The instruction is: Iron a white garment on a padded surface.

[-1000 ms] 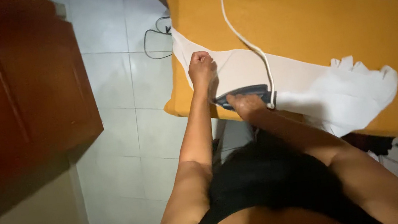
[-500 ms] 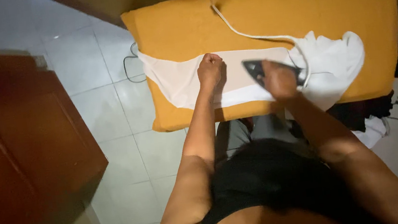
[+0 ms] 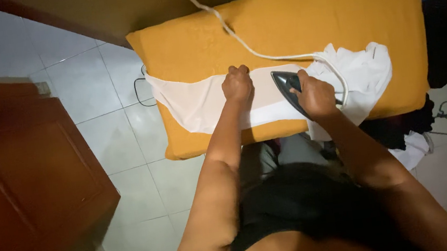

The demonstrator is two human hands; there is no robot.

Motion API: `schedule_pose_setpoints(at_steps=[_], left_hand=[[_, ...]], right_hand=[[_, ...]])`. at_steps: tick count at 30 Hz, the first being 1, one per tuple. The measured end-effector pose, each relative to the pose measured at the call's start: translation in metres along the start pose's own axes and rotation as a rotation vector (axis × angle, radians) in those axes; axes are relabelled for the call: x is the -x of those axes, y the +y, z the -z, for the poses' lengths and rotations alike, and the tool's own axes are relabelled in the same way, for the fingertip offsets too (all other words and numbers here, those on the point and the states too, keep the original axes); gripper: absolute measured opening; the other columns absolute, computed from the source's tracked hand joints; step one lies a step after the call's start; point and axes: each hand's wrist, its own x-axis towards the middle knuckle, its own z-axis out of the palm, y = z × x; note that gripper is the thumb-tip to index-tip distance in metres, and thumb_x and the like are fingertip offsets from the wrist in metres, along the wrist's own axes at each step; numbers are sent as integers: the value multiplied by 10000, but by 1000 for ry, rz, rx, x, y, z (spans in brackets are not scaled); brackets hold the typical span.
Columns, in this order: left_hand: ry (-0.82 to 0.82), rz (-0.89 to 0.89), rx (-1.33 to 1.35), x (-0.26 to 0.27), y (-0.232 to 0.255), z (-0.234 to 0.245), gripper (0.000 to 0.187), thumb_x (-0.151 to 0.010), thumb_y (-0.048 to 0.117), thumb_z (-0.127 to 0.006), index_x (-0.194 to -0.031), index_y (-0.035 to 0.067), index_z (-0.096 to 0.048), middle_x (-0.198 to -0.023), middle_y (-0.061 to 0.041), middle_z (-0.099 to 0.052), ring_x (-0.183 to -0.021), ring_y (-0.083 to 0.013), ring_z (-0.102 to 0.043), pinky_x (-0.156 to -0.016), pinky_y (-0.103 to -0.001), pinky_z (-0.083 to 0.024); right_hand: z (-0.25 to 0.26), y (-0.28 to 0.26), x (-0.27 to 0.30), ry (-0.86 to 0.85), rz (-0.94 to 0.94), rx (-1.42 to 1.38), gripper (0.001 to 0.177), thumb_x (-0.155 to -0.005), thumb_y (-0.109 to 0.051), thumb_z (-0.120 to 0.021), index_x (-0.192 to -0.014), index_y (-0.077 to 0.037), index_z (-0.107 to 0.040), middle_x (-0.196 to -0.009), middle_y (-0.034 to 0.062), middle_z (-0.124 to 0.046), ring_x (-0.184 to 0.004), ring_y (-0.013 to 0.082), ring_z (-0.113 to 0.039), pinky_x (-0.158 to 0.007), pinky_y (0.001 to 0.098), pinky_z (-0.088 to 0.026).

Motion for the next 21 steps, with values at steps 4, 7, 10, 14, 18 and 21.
schedule_pose_setpoints(at_steps=[4,7,10,14,18,21], left_hand=[[-13,-5,6,-13,8,13,200,-871,139,-581,-1024,107,-706,-1088,-182,-677,-987,-379,-686,-832,-502,-543],[76,-4,63,-26,22,35,235,-848,96,-562,-1020,125,-718,-1009,-200,-699,-944,-397,-692,-828,-510,-545],[211,-89,32,-61,21,31,229,-838,78,-566,-1012,116,-710,-1005,-188,-724,-959,-381,-712,-843,-492,-557],[221,-40,777,-85,29,37,239,-912,36,-543,-1105,94,-670,-1105,-173,-696,-1039,-380,-653,-862,-488,-523],[468,-124,627,-56,12,69,327,-817,61,-589,-1141,78,-627,-1077,-162,-678,-933,-335,-689,-795,-428,-553],[461,223,369,-20,-17,52,151,-891,183,-609,-978,77,-671,-1009,-182,-702,-971,-378,-663,-843,-473,-529]], right_hand=[[0,-1,-2,-6,27,-69,363,-891,-277,-783,-1060,-26,-584,-833,226,-714,-766,407,-716,-664,507,-538],[4,-4,-11,-67,5,11,389,-889,-304,-789,-1062,-24,-581,-842,223,-713,-784,405,-711,-679,494,-543],[7,-7,-21,-131,-30,-29,386,-883,-295,-792,-1073,-35,-580,-875,219,-712,-789,400,-713,-684,501,-535],[6,-10,-34,132,163,-58,365,-839,-256,-821,-1044,-48,-603,-911,195,-714,-870,399,-706,-727,491,-541],[2,-18,-53,60,190,-29,359,-866,-216,-804,-1107,-31,-613,-937,213,-701,-850,417,-688,-699,505,-535],[-12,-25,-65,69,318,-29,312,-857,-199,-784,-1069,-45,-613,-993,211,-704,-861,406,-700,-727,499,-550]])
